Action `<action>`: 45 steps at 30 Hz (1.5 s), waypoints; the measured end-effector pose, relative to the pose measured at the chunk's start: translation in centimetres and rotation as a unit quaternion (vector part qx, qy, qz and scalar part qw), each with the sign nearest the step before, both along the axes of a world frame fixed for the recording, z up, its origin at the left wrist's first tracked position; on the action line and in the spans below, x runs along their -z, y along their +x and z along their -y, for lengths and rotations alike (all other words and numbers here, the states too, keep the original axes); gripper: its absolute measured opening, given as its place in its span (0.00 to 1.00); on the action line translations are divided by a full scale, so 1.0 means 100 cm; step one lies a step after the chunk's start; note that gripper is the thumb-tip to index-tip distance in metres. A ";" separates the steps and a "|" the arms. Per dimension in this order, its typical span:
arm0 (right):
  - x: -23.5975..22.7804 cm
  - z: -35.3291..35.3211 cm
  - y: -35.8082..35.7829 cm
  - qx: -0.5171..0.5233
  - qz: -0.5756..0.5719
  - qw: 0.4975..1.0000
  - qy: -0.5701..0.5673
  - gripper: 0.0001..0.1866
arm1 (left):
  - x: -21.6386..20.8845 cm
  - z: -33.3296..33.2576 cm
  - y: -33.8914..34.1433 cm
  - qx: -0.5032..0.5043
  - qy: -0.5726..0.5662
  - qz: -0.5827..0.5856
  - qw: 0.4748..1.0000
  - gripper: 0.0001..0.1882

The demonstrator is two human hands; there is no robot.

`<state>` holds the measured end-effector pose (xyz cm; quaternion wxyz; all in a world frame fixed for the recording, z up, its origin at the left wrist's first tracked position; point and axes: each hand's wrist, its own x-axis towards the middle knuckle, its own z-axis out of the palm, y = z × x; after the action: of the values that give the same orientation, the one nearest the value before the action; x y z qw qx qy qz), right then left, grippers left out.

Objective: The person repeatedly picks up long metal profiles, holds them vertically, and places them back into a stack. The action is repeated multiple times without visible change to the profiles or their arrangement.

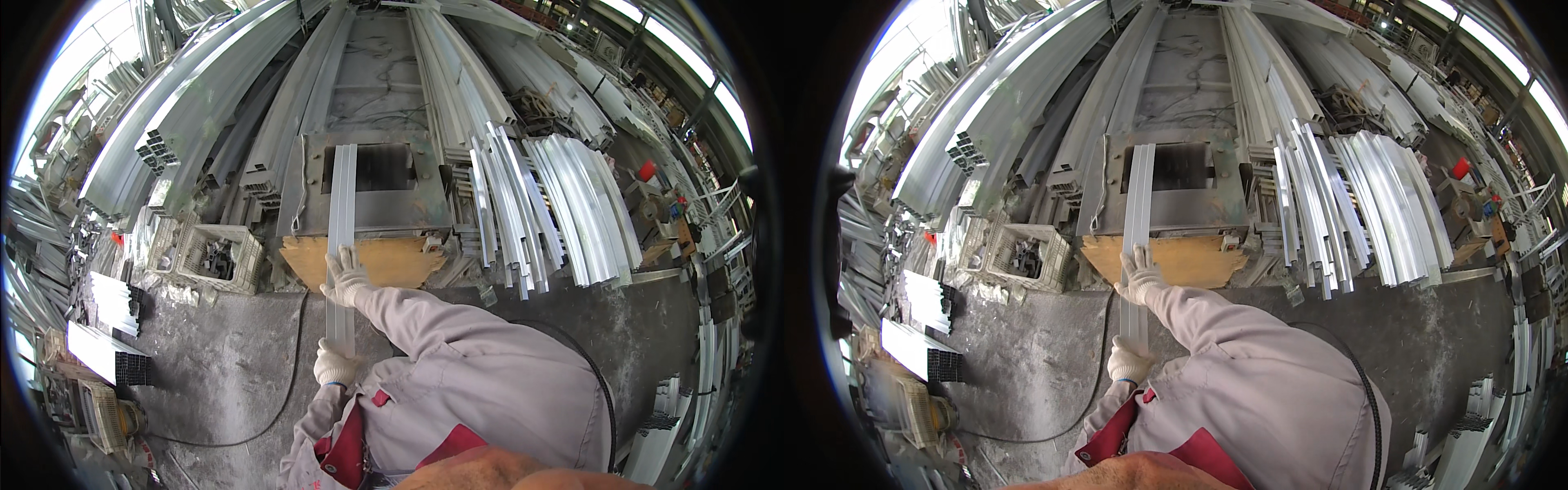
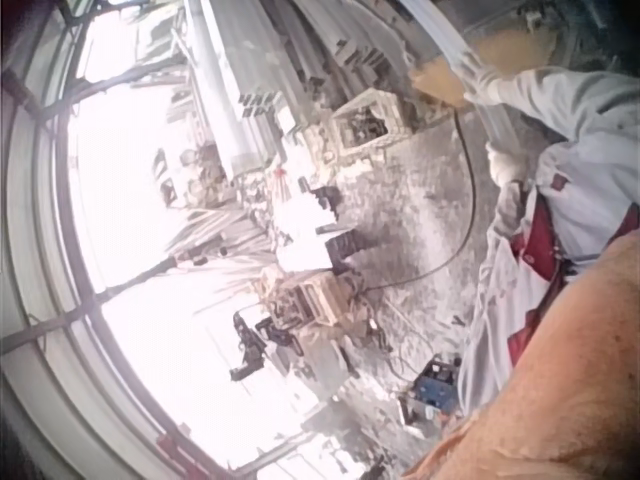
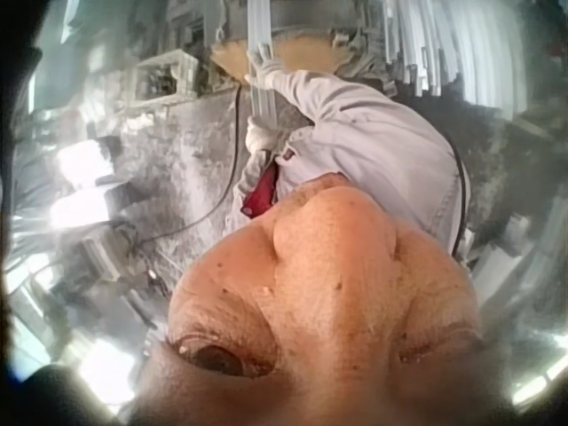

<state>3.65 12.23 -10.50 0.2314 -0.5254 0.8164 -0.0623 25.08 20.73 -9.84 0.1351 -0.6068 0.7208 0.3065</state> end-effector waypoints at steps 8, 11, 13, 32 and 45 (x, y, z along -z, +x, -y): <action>0.017 -0.004 0.028 -0.020 -0.036 0.998 -0.040 0.56 | 0.001 -0.008 0.026 0.001 0.003 0.014 1.000 0.60; 0.020 -0.009 0.038 -0.018 -0.033 0.999 -0.022 0.57 | 0.002 -0.016 0.037 -0.005 0.001 0.012 1.000 0.55; 0.016 -0.011 0.041 -0.010 -0.026 1.000 -0.008 0.57 | 0.000 -0.019 0.040 -0.002 -0.003 0.006 1.000 0.53; 0.059 -0.060 0.028 0.205 0.178 0.916 -0.295 0.56 | 0.010 -0.044 0.078 -0.020 0.014 0.007 1.000 0.56; 0.114 -0.040 -0.029 0.193 0.892 0.401 -0.084 0.33 | 0.021 -0.012 0.065 -0.029 0.124 -0.145 0.981 0.44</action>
<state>0.73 16.18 -21.91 0.7645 -0.0172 0.2172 -0.6067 31.60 21.93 -11.94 0.0944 -0.5554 0.6710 0.4821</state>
